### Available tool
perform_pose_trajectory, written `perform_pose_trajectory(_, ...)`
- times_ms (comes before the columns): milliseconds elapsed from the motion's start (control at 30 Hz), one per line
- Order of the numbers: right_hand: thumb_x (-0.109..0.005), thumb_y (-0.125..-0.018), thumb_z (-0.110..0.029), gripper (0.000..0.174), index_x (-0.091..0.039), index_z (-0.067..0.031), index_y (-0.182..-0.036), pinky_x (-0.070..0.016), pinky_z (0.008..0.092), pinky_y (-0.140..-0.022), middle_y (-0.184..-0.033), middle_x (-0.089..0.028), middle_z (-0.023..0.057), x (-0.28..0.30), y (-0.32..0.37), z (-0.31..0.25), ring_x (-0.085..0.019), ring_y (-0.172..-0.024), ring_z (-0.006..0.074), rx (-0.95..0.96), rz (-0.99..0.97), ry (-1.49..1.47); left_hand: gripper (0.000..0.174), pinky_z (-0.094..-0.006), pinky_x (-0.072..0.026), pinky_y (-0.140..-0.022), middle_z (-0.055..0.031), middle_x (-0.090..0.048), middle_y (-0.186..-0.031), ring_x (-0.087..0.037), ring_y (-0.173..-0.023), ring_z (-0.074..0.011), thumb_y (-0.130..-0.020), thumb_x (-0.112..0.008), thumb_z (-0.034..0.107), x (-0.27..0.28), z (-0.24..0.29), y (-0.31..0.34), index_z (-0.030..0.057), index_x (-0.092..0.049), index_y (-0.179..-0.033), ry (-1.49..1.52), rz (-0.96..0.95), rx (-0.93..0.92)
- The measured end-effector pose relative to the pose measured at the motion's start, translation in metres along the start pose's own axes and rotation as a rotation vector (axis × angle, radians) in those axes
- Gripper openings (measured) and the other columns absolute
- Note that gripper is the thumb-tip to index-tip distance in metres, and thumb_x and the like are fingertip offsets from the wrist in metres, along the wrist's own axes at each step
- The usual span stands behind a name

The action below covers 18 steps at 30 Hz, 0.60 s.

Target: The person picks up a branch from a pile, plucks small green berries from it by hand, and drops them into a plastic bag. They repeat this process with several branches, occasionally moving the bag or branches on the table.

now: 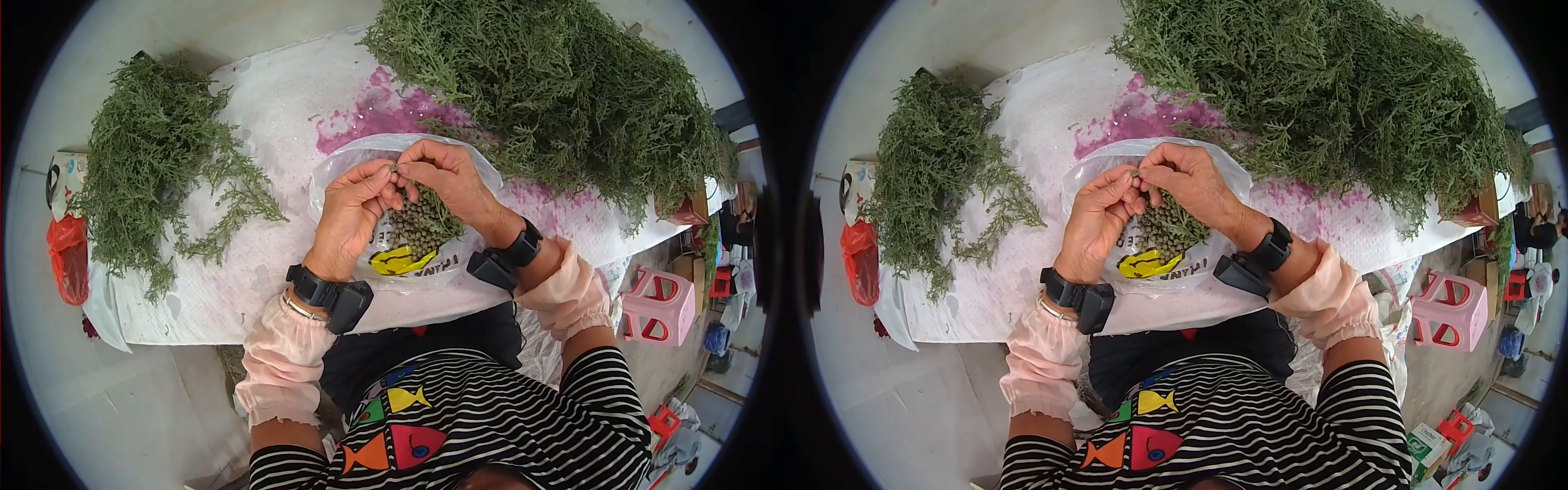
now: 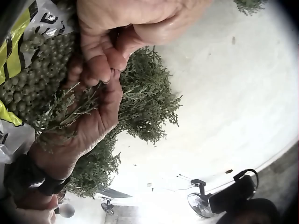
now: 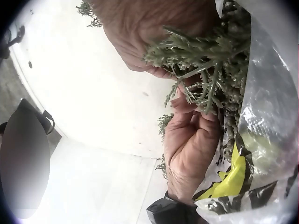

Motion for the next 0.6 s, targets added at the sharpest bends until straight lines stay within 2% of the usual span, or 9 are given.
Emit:
perform_pose_trajectory(333, -0.054, -0.086, -0.007, 0.01, -0.056, 0.0033, -0.084, -0.045, 0.0219, -0.054, -0.073, -0.058, 0.0042, -0.0004, 0.0001, 0.0028, -0.054, -0.06, 0.0083, 0.021, 0.012, 0.013, 0.016, -0.0273, -0.0498, -0.062, -0.0113, -0.061, -0.083, -0.057, -0.064, -0.0166, -0.087, -0.056, 0.006, 0.0007, -0.0025, -0.0006, -0.0059, -0.06, -0.097, 0.024, 0.005, -0.006)
perform_pose_trajectory(433, -0.054, -0.086, -0.006, 0.01, -0.056, 0.0031, -0.084, -0.0447, 0.0216, -0.054, -0.072, -0.057, 0.0037, -0.0007, 0.0, 0.003, -0.054, -0.059, 0.0079, 0.024, 0.018, 0.02, 0.016, -0.0268, -0.046, -0.063, -0.0085, -0.059, -0.081, -0.052, -0.066, -0.0166, -0.088, -0.054, 0.008, -0.0025, -0.0015, 0.0007, -0.0064, -0.059, -0.094, -0.005, -0.005, -0.002)
perform_pose_trajectory(600, -0.053, -0.086, -0.006, 0.009, -0.055, 0.0028, -0.083, -0.0444, 0.0213, -0.053, -0.072, -0.057, 0.0033, -0.0016, 0.0003, 0.0051, -0.053, -0.059, 0.0073, 0.035, 0.029, 0.028, 0.016, -0.0273, -0.0462, -0.064, -0.0086, -0.059, -0.08, -0.053, -0.066, -0.0173, -0.088, -0.054, 0.008, -0.002, -0.0033, 0.0003, -0.0061, -0.059, -0.094, -0.019, -0.019, -0.018)
Point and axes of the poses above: each hand's wrist, its own y-axis away from the middle knuckle, its own x-axis out of the back of the hand, z = x × y, the point moved 2 cm from there along -y, towards the middle knuckle
